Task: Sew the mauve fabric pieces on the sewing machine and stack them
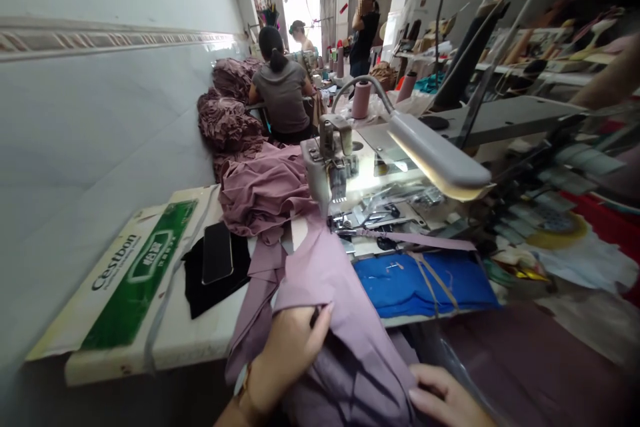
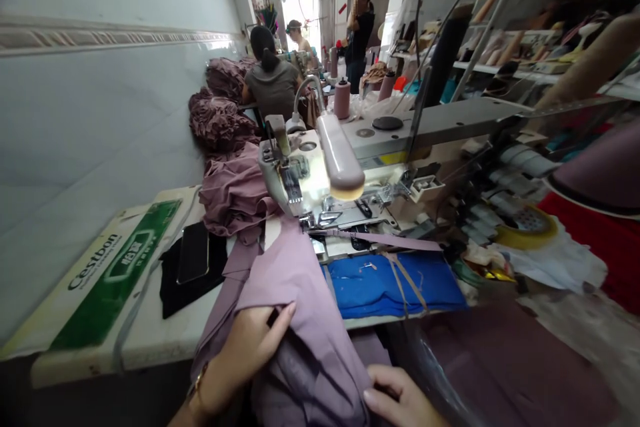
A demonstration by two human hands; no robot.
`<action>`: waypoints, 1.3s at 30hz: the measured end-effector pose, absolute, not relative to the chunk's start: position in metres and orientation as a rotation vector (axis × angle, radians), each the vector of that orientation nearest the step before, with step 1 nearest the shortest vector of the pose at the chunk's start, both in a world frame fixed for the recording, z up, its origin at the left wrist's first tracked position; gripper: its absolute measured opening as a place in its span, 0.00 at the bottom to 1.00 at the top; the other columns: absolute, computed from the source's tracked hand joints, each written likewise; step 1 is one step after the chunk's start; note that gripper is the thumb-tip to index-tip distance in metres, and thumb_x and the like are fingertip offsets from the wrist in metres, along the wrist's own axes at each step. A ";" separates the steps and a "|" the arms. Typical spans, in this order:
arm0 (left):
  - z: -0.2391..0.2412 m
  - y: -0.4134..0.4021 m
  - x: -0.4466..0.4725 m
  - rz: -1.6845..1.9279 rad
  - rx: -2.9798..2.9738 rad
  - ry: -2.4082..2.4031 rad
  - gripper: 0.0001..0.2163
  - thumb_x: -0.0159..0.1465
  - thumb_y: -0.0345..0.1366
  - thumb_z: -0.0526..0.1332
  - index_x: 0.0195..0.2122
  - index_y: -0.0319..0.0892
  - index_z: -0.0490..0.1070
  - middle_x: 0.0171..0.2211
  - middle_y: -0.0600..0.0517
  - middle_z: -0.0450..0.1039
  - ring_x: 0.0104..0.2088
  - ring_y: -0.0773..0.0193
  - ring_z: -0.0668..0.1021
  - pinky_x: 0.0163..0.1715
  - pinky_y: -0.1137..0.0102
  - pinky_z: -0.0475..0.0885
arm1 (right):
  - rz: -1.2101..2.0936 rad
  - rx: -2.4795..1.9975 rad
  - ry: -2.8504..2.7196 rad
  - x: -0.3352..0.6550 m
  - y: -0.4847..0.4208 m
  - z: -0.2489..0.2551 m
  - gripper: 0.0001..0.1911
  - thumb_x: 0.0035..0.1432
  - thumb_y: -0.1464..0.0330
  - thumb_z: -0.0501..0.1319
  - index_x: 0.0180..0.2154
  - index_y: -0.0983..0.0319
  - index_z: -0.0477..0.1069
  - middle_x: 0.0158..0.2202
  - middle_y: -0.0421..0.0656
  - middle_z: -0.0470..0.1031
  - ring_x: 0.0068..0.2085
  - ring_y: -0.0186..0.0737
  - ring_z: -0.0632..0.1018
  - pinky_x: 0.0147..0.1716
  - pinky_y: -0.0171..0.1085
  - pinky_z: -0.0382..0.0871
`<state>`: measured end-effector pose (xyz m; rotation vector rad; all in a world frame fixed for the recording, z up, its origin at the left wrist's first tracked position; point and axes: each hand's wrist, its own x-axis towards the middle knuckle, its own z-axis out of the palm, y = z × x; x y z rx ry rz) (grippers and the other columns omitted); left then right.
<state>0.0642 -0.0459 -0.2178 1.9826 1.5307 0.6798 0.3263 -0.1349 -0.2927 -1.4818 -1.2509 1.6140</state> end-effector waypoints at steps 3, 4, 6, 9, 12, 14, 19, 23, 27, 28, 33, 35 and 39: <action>-0.210 -0.027 0.062 0.693 2.063 1.614 0.18 0.66 0.42 0.55 0.19 0.43 0.62 0.18 0.54 0.64 0.21 0.66 0.66 0.25 0.69 0.56 | 1.594 -1.425 -1.302 0.319 -0.125 -0.292 0.24 0.51 0.46 0.62 0.25 0.60 0.77 0.26 0.42 0.76 0.33 0.48 0.76 0.36 0.41 0.70; -0.208 -0.021 0.062 0.725 2.067 1.629 0.19 0.66 0.43 0.55 0.18 0.43 0.59 0.17 0.55 0.62 0.21 0.67 0.64 0.25 0.69 0.55 | 1.584 -1.407 -1.317 0.316 -0.121 -0.292 0.23 0.52 0.47 0.62 0.25 0.60 0.77 0.25 0.42 0.76 0.32 0.48 0.75 0.35 0.41 0.70; -0.205 -0.008 0.061 0.797 2.051 1.633 0.20 0.65 0.43 0.55 0.18 0.43 0.54 0.17 0.57 0.57 0.20 0.68 0.62 0.24 0.70 0.54 | 1.554 -1.387 -1.324 0.310 -0.115 -0.292 0.23 0.53 0.48 0.62 0.25 0.61 0.75 0.25 0.41 0.74 0.31 0.46 0.74 0.34 0.40 0.69; -0.200 0.012 0.061 0.868 1.981 1.611 0.21 0.64 0.44 0.56 0.18 0.43 0.51 0.17 0.58 0.54 0.21 0.69 0.60 0.24 0.71 0.53 | 1.504 -1.398 -1.282 0.300 -0.106 -0.289 0.23 0.53 0.48 0.61 0.24 0.61 0.72 0.24 0.40 0.71 0.30 0.44 0.72 0.34 0.39 0.67; -0.191 0.032 0.062 0.897 1.865 1.575 0.20 0.62 0.45 0.58 0.18 0.43 0.53 0.18 0.58 0.54 0.22 0.69 0.60 0.24 0.71 0.53 | 1.463 -1.418 -1.203 0.290 -0.097 -0.286 0.23 0.53 0.47 0.61 0.24 0.61 0.69 0.23 0.38 0.67 0.29 0.42 0.70 0.32 0.37 0.65; -0.184 0.045 0.062 0.904 1.762 1.523 0.20 0.62 0.47 0.59 0.19 0.43 0.55 0.19 0.58 0.55 0.23 0.68 0.61 0.24 0.72 0.54 | 1.425 -1.415 -1.144 0.283 -0.092 -0.285 0.23 0.54 0.48 0.62 0.24 0.60 0.67 0.23 0.37 0.64 0.29 0.40 0.68 0.31 0.36 0.64; -0.174 0.082 0.061 0.940 1.669 1.456 0.19 0.59 0.46 0.62 0.20 0.43 0.55 0.19 0.59 0.53 0.22 0.70 0.60 0.22 0.72 0.53 | 1.352 -1.376 -1.088 0.268 -0.076 -0.285 0.20 0.56 0.51 0.63 0.27 0.60 0.67 0.24 0.35 0.61 0.28 0.36 0.66 0.30 0.33 0.62; -0.179 0.113 0.057 1.005 1.602 1.348 0.17 0.57 0.44 0.64 0.21 0.41 0.60 0.19 0.59 0.57 0.20 0.71 0.62 0.21 0.73 0.54 | 1.353 -1.317 -1.071 0.260 -0.058 -0.278 0.19 0.57 0.52 0.63 0.28 0.60 0.66 0.25 0.35 0.63 0.29 0.37 0.67 0.30 0.33 0.62; -0.180 0.143 0.058 0.966 1.552 1.254 0.17 0.59 0.48 0.62 0.22 0.42 0.60 0.16 0.58 0.59 0.16 0.71 0.64 0.17 0.74 0.56 | 1.416 -1.227 -1.002 0.253 -0.037 -0.266 0.20 0.54 0.51 0.65 0.30 0.61 0.69 0.25 0.36 0.68 0.28 0.37 0.69 0.30 0.34 0.63; -0.177 0.150 0.060 0.955 1.549 1.239 0.18 0.59 0.48 0.61 0.22 0.42 0.59 0.15 0.59 0.59 0.15 0.72 0.63 0.16 0.74 0.56 | 1.432 -1.205 -0.977 0.251 -0.031 -0.263 0.20 0.53 0.51 0.66 0.31 0.62 0.69 0.25 0.36 0.69 0.28 0.37 0.70 0.30 0.34 0.64; -0.152 0.169 0.061 0.934 1.585 1.248 0.18 0.60 0.48 0.61 0.22 0.42 0.60 0.15 0.59 0.59 0.14 0.73 0.61 0.18 0.74 0.56 | 1.388 -1.131 -0.877 0.236 -0.012 -0.258 0.20 0.53 0.54 0.67 0.39 0.61 0.67 0.23 0.34 0.68 0.25 0.35 0.69 0.28 0.33 0.63; -0.142 0.152 0.055 0.946 1.676 1.309 0.16 0.59 0.47 0.63 0.24 0.41 0.64 0.18 0.57 0.64 0.18 0.70 0.65 0.21 0.73 0.58 | 1.268 -1.109 -0.859 0.232 -0.014 -0.262 0.21 0.54 0.57 0.67 0.44 0.60 0.65 0.24 0.33 0.67 0.25 0.34 0.69 0.27 0.33 0.64; -0.152 0.072 0.038 0.679 2.013 1.862 0.20 0.61 0.53 0.59 0.23 0.41 0.68 0.21 0.51 0.68 0.24 0.63 0.69 0.26 0.70 0.56 | 1.032 -1.194 -1.029 0.227 -0.033 -0.276 0.15 0.58 0.62 0.65 0.45 0.59 0.69 0.33 0.41 0.74 0.34 0.40 0.75 0.35 0.36 0.70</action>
